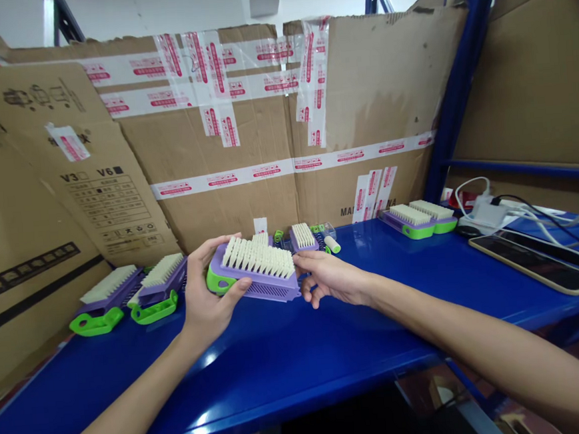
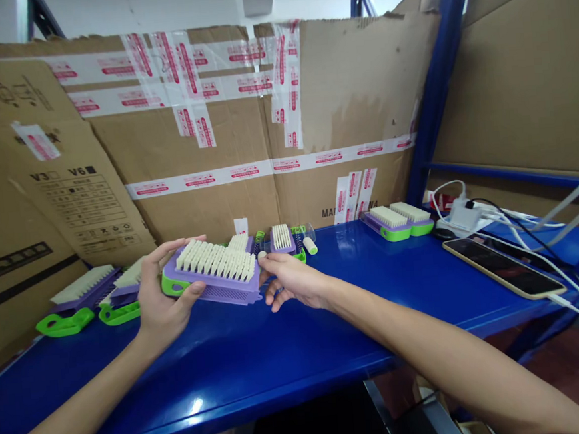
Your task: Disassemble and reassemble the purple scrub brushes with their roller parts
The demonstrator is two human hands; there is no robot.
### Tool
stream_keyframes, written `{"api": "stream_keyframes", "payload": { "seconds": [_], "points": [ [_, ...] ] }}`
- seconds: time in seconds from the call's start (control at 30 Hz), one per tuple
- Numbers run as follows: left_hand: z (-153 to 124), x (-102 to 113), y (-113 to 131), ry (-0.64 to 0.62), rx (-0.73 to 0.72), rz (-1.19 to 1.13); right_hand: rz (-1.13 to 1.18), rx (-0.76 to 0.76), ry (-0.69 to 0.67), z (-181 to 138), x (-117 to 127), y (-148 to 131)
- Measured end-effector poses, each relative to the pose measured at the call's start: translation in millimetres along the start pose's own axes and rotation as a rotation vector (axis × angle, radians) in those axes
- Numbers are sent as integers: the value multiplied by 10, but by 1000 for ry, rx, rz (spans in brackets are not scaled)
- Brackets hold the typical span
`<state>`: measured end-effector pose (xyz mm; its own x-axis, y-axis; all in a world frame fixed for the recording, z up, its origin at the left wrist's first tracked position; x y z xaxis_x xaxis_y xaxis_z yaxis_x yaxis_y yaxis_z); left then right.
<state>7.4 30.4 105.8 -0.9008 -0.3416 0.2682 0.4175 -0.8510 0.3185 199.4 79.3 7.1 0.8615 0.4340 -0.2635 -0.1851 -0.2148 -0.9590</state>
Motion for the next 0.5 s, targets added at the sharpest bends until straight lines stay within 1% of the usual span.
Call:
{"api": "stream_keyframes", "payload": {
  "seconds": [0.3,0.5],
  "points": [
    [0,24,-47,20,46,17,9,40,-45,-6,-26,-48],
    [9,31,-34,27,42,38,33,25,-36,-17,-30,-45]
  ]
}}
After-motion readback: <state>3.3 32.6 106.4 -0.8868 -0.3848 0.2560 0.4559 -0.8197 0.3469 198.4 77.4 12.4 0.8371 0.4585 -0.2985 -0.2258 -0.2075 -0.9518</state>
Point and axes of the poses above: each hand's wrist, its own z-axis towards the middle knuckle, its own x-axis out of the back of the hand, y = z × x, the point moved 10 cm from there along z, towards the middle knuckle, and after that the axes turned 7 degrees about z, right-handed, at the moved point
